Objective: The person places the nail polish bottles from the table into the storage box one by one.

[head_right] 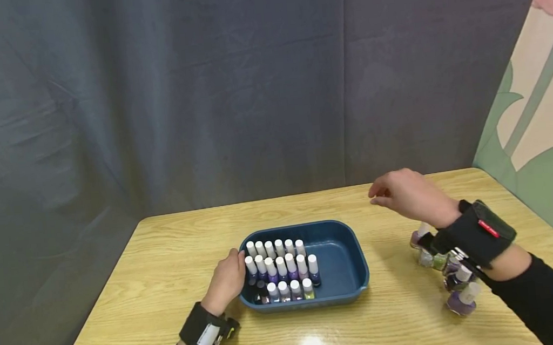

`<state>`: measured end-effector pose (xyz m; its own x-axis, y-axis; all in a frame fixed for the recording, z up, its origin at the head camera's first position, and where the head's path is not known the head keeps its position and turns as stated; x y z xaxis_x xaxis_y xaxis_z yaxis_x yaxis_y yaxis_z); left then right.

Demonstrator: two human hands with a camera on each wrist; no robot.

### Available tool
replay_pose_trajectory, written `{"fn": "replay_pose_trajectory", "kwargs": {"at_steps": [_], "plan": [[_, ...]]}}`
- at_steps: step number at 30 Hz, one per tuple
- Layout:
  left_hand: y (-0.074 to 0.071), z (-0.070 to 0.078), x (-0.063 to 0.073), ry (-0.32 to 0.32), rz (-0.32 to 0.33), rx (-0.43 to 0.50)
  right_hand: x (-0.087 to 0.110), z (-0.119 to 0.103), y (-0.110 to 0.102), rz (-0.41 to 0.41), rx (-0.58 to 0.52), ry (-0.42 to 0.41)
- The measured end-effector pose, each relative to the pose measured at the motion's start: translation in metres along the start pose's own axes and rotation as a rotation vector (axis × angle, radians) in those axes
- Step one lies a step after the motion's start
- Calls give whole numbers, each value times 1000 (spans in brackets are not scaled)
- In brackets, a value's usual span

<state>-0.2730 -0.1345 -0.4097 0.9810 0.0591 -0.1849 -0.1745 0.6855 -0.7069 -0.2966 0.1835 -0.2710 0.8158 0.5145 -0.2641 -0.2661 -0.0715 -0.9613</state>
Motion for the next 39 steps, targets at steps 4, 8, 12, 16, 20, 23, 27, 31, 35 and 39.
{"fn": "replay_pose_trajectory", "kwargs": {"at_steps": [4,8,12,16,20,23,27,31,35,39], "plan": [[-1,0,1,-6,2,-2,18,31,20,-80,77,28],[-2,-1,1,-3,7,-9,32,53,43,-187,129,54],[-2,0,2,-1,7,-3,42,66,59,-264,136,74],[-2,0,3,-3,7,-1,45,71,68,-318,112,86],[-2,0,3,-7,3,0,45,72,71,-330,117,87],[-1,0,3,-5,5,-2,45,72,72,-325,130,79],[-1,0,2,19,25,-12,43,71,69,-293,144,59],[-1,0,2,32,35,-14,38,66,58,-222,155,40],[0,0,1,33,35,-11,30,49,38,-129,172,28],[0,-1,1,32,38,-12,24,21,17,-37,188,-5]]}}
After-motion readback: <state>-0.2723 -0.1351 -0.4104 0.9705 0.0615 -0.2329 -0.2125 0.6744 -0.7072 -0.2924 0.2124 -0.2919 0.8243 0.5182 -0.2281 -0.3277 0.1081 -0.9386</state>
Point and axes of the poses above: each hand's wrist, its own x-axis away from the middle knuckle, its own y-axis out of the palm, z = x × y, the point moved 7 cm from there along -x, towards the middle knuckle, and after that the axes turned 15 degrees about x, right-handed, at the moved point
